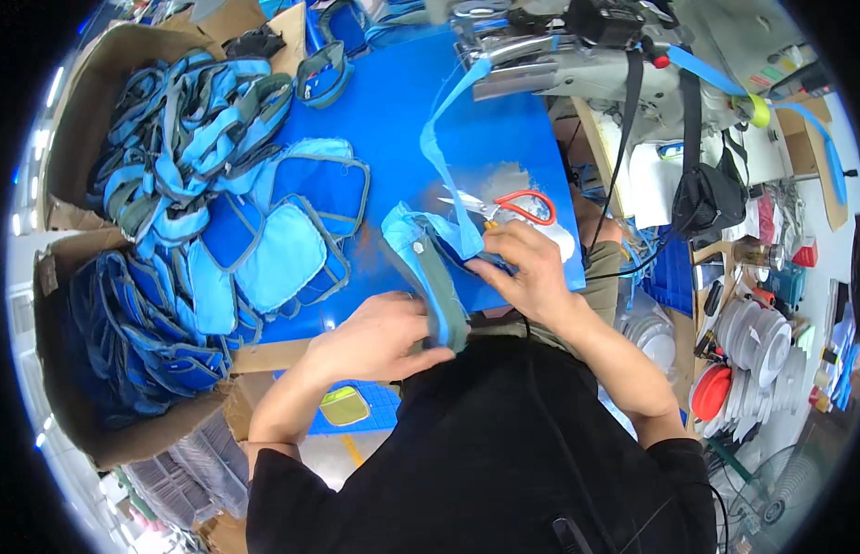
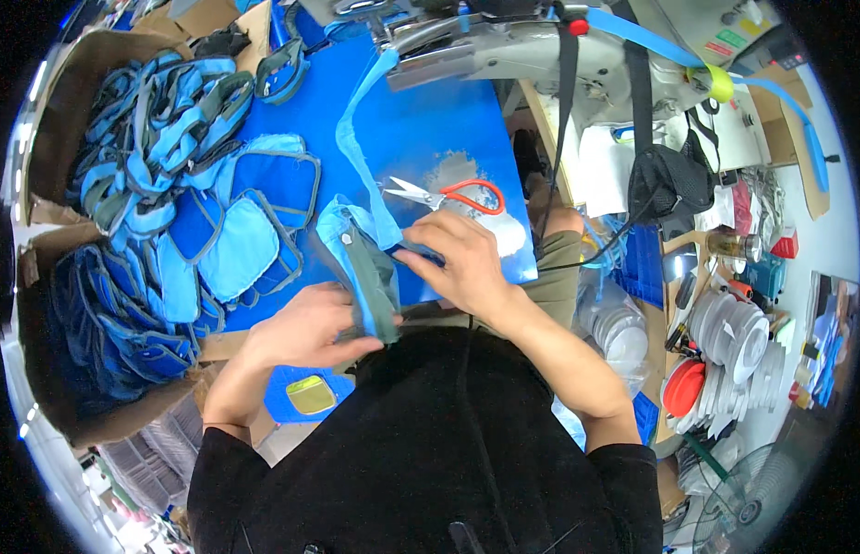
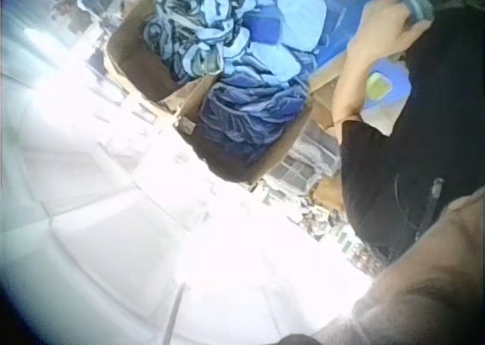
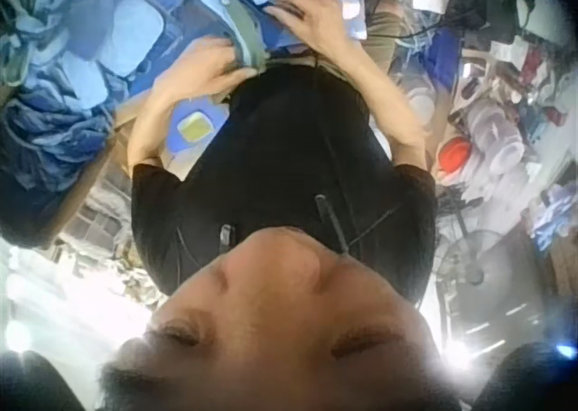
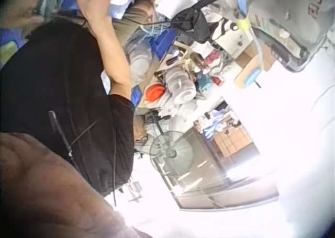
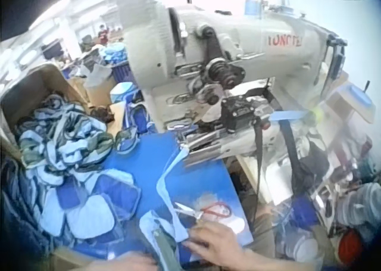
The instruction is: The person uses a sewing machine to stitch a light blue strap onto a blue fabric pouch. They repeatedly feed the pouch and strap through the machine, cut the thread with scissors, and inspect the seam. The person handles multiple pouches and straps, performing the same sewing and trimming actions on each item.
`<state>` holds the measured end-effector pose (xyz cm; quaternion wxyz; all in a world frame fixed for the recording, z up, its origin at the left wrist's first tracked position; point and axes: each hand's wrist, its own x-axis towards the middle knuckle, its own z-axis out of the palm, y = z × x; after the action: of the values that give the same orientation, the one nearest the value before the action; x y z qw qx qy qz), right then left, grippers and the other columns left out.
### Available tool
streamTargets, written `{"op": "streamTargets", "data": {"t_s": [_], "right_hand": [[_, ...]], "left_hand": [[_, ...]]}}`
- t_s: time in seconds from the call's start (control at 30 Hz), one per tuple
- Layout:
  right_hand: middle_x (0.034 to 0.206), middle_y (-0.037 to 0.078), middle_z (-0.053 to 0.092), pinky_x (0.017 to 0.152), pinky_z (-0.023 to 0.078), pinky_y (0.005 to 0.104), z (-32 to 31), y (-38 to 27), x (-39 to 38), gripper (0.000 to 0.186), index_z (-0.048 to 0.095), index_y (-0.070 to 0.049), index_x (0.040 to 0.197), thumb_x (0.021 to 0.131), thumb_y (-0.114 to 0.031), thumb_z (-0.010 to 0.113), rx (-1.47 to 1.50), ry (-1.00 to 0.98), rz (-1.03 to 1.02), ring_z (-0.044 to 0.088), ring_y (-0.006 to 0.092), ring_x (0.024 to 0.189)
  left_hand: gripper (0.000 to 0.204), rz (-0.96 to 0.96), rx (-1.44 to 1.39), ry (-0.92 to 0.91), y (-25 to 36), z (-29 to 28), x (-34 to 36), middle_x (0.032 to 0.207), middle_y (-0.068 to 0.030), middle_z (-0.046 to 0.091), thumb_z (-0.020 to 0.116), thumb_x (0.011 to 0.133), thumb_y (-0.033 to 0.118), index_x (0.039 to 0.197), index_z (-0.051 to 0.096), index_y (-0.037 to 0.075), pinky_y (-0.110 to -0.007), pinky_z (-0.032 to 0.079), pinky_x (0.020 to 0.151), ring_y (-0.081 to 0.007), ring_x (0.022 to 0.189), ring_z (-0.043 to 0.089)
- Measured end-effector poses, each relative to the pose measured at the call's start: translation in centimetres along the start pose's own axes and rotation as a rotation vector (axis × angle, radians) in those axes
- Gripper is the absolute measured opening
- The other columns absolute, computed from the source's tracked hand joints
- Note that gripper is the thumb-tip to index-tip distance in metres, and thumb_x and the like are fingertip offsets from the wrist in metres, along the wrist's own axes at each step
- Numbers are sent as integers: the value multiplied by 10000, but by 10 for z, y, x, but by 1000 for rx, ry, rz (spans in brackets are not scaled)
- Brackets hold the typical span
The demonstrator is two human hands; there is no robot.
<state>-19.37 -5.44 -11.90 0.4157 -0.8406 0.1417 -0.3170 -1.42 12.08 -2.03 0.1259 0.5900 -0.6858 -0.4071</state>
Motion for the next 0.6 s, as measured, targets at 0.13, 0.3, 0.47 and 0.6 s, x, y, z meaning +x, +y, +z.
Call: {"op": "streamTargets", "data": {"t_s": [0.13, 0.3, 0.47, 0.6], "right_hand": [[982, 114, 704, 709, 548, 371, 8, -4, -7, 196, 752, -26, 985, 831, -116, 833, 177, 71, 98, 692, 289, 829], [1048, 121, 696, 773, 532, 414, 25, -12, -11, 176, 751, -54, 992, 853, -144, 811, 213, -80, 1, 671, 329, 908], [1129, 126, 717, 854, 547, 401, -15, -20, 22, 286, 748, -69, 1061, 829, -208, 843, 98, -91, -32, 692, 302, 997], [964, 49, 721, 766, 519, 275, -108, 11, 52, 322, 677, -17, 1229, 918, -57, 749, -184, 297, 84, 646, 108, 875]], "left_hand": [[458, -410, 15, 174, -7, -25, -17, 948, -154, 705, 868, 793, 420, 1012, 714, 49, -456, 533, 856, -347, 917, 689], [676, 82, 258, 738, -5, -43, 24, 1188, -139, 664, 954, 630, 431, 1109, 631, 79, -467, 492, 960, -384, 1140, 609], [116, 52, -71, 799, -40, -20, 29, 880, -80, 761, 764, 894, 41, 1007, 741, 42, -307, 546, 623, -183, 698, 700], [233, -209, -447, 973, -67, -47, -15, 870, -72, 758, 647, 964, -19, 1189, 698, 14, -198, 433, 530, -33, 627, 585]]}}
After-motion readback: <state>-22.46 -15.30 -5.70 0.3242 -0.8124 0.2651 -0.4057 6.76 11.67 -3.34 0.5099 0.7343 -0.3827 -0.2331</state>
